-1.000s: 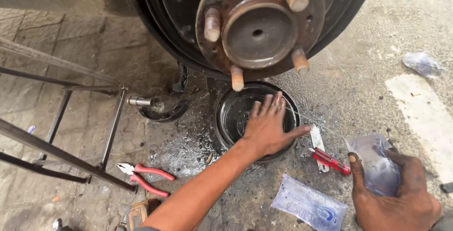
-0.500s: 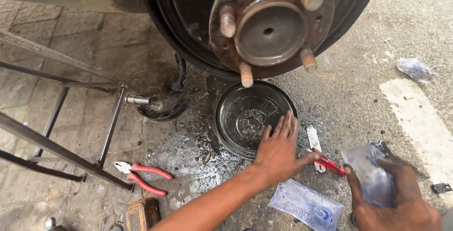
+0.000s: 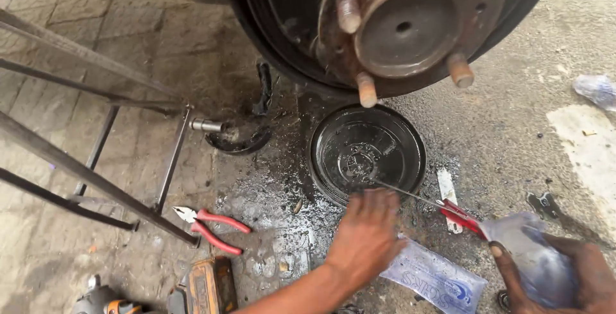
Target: Cleaning brake parts and components with fluid during a brake system repair.
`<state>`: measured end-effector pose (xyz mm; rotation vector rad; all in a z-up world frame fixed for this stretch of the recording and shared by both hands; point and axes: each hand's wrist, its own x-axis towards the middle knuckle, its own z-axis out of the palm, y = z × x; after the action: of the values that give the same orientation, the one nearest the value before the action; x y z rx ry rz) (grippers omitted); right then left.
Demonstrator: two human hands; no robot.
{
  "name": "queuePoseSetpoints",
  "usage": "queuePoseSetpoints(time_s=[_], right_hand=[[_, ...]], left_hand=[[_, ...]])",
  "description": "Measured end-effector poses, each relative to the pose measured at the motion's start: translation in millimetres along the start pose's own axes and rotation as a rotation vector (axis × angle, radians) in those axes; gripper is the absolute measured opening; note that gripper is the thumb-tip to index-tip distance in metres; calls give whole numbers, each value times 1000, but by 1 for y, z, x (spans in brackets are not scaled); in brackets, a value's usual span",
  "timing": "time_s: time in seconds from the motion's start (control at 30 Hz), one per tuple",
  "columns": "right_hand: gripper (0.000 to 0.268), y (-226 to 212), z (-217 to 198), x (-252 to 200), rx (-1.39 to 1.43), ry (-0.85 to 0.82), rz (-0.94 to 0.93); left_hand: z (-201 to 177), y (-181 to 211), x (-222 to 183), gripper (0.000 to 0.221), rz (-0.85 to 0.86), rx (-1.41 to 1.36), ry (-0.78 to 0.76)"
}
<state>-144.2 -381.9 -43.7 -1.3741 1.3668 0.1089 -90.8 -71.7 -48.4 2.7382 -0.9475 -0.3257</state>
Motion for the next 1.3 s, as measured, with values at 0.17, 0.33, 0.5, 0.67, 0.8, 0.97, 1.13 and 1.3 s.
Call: queuePoseSetpoints(time_s=[0.17, 0.33, 0.5, 0.67, 0.8, 0.97, 1.13, 1.3], right_hand=[[17, 52, 11, 11, 638, -273, 431], [48, 48, 46, -54, -601, 187, -962], [47, 61, 34, 18, -24, -385, -68], [66, 47, 63, -107, -535, 45, -997], [51, 17, 69, -164, -604, 184, -1101], [41, 16, 70, -166, -491, 145, -1135], [44, 20, 78, -161, -518, 117, -1105], [40, 26, 89, -173, -364, 108, -1122]], left_hand=[[-29, 11, -10, 88, 29, 90, -99], [-24, 0, -19, 74, 81, 21, -72], [-28, -45, -55, 71, 122, -101, 65], [-55, -20, -50, 76, 57, -171, -97], [-54, -63, -60, 70, 28, 32, -52], [-52, -81, -51, 78, 242, 99, -35], [-72, -127, -44, 77, 187, 413, -24], [-93, -124, -38, 80, 40, 263, -47]])
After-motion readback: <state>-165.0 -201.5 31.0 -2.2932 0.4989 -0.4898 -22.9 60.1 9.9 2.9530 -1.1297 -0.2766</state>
